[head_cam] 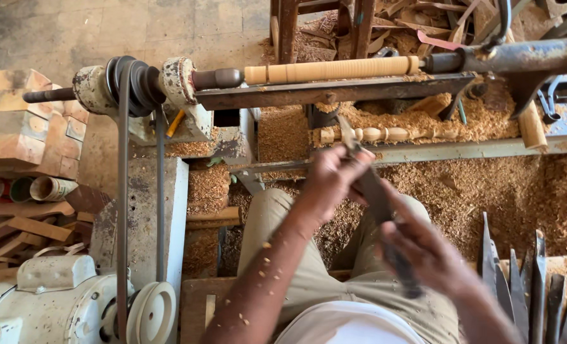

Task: The person shapes a spinning piece of wood on a lathe using various hand chisels, applying the tools to different sections of the wood to create decorative contours.

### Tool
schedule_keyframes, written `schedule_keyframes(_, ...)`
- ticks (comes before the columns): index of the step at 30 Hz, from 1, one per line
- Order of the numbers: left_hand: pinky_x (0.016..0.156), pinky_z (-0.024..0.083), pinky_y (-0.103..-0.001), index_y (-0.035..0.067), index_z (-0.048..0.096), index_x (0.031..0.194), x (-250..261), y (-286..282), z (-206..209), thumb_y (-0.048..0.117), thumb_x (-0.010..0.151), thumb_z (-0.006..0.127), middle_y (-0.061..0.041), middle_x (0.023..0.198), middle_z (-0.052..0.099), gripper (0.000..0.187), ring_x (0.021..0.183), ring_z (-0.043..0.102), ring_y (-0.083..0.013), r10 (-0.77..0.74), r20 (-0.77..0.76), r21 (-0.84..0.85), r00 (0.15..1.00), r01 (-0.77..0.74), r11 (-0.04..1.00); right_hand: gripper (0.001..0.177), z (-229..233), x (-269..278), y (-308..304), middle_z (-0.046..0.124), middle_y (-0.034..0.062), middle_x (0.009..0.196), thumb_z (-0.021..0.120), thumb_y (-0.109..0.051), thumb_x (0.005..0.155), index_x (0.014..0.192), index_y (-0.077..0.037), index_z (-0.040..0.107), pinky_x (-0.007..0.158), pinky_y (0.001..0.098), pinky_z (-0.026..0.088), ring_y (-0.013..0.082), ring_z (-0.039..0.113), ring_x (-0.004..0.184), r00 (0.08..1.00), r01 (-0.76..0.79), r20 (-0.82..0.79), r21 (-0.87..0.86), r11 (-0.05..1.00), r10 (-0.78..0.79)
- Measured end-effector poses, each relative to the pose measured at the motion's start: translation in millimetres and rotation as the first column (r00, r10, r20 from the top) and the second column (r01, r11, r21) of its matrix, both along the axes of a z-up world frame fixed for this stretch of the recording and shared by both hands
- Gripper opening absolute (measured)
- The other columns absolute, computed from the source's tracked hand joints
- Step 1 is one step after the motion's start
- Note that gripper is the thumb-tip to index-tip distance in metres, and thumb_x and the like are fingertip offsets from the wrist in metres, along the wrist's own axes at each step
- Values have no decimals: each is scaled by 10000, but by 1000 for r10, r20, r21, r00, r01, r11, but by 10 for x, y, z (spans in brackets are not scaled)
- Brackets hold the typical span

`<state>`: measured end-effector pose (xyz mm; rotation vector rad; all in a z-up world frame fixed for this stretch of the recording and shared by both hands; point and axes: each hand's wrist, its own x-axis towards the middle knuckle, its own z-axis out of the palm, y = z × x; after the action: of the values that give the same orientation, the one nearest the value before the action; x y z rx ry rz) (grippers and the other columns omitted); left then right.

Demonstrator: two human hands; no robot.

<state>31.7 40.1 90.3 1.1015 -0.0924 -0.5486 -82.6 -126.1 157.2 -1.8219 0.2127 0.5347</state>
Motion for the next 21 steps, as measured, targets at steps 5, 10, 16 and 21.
schedule_keyframes(5,624,653,-376,-67,646,1063,546,303,120,212,1056,468,-211,859,742,331,711,749,-267,197,-127,-69,972,-207,976,708,-100,325,644,595,68,587,493,-234,998,1651,-288,224,411,298,471,150,537,440,988,154,-7,188,970,-155)
schedule_keyframes(10,621,633,-413,-92,617,1095,1081,426,-44,183,1051,410,-262,872,725,347,702,731,-291,240,-411,-167,880,-331,929,687,-95,819,1116,542,25,585,514,-180,1008,1637,-275,253,391,283,449,121,499,441,955,295,-100,277,915,-278)
schedule_keyframes(16,490,511,-343,-90,607,1097,1575,581,-469,224,1064,461,-241,865,728,348,610,627,-216,214,-443,-217,871,-336,917,682,-130,1082,1375,533,15,596,521,-189,1009,1642,-241,272,373,256,448,96,480,426,944,329,-119,350,877,-306)
schedule_keyframes(21,433,460,-334,-82,594,1035,1684,571,-652,253,1072,499,-194,782,669,351,535,558,-188,205,-483,-236,851,-352,906,694,-153,1142,1474,534,34,562,524,-178,1001,1639,-235,258,345,255,404,109,464,377,927,375,-156,335,864,-341)
